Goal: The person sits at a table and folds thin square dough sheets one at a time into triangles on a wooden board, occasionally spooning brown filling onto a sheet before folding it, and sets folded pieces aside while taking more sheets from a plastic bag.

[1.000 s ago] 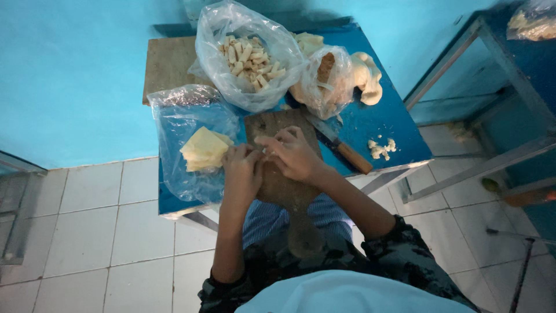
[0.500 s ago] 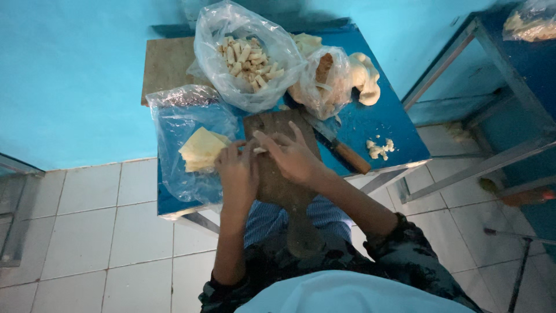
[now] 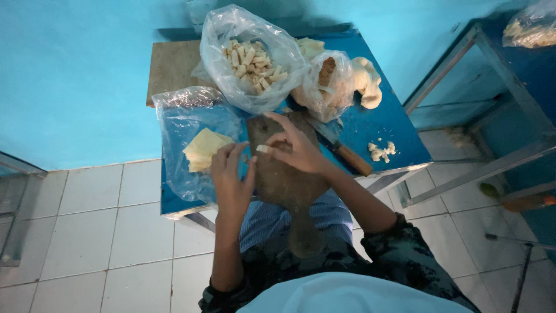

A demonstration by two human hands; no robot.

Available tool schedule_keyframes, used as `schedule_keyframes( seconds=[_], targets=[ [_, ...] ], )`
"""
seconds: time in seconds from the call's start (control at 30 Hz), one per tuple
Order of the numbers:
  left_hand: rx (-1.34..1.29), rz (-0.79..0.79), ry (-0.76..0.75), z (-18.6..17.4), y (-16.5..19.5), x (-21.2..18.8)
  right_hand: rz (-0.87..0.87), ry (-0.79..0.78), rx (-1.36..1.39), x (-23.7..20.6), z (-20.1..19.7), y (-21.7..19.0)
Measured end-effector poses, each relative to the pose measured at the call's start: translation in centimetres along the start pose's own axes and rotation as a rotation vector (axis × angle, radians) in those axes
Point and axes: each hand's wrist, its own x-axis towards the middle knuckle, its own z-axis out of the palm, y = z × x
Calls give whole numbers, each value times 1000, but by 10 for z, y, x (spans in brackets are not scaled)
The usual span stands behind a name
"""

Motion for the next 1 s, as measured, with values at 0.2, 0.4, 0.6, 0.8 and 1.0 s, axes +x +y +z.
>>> schedule_keyframes(
  seconds=[0.2,0.4,0.6,0.8,1.0],
  targets=[
    [147,-24,119,-25,-16,3,-810,1010,-421,-53,-13,-40],
    [233,77,-22,-48,-40,18,-792,933,-941,-17,-48,-85],
    [302,129,-136,-45,-53,31,-339,495,-864,-14,-20,-67],
    [336,98,-115,-47,-75,41,-350,469,-648,-55,-9,-44],
    [-179,-293,118,-44,-87,48,-329,577,-530,-86,-4,-26]
  ],
)
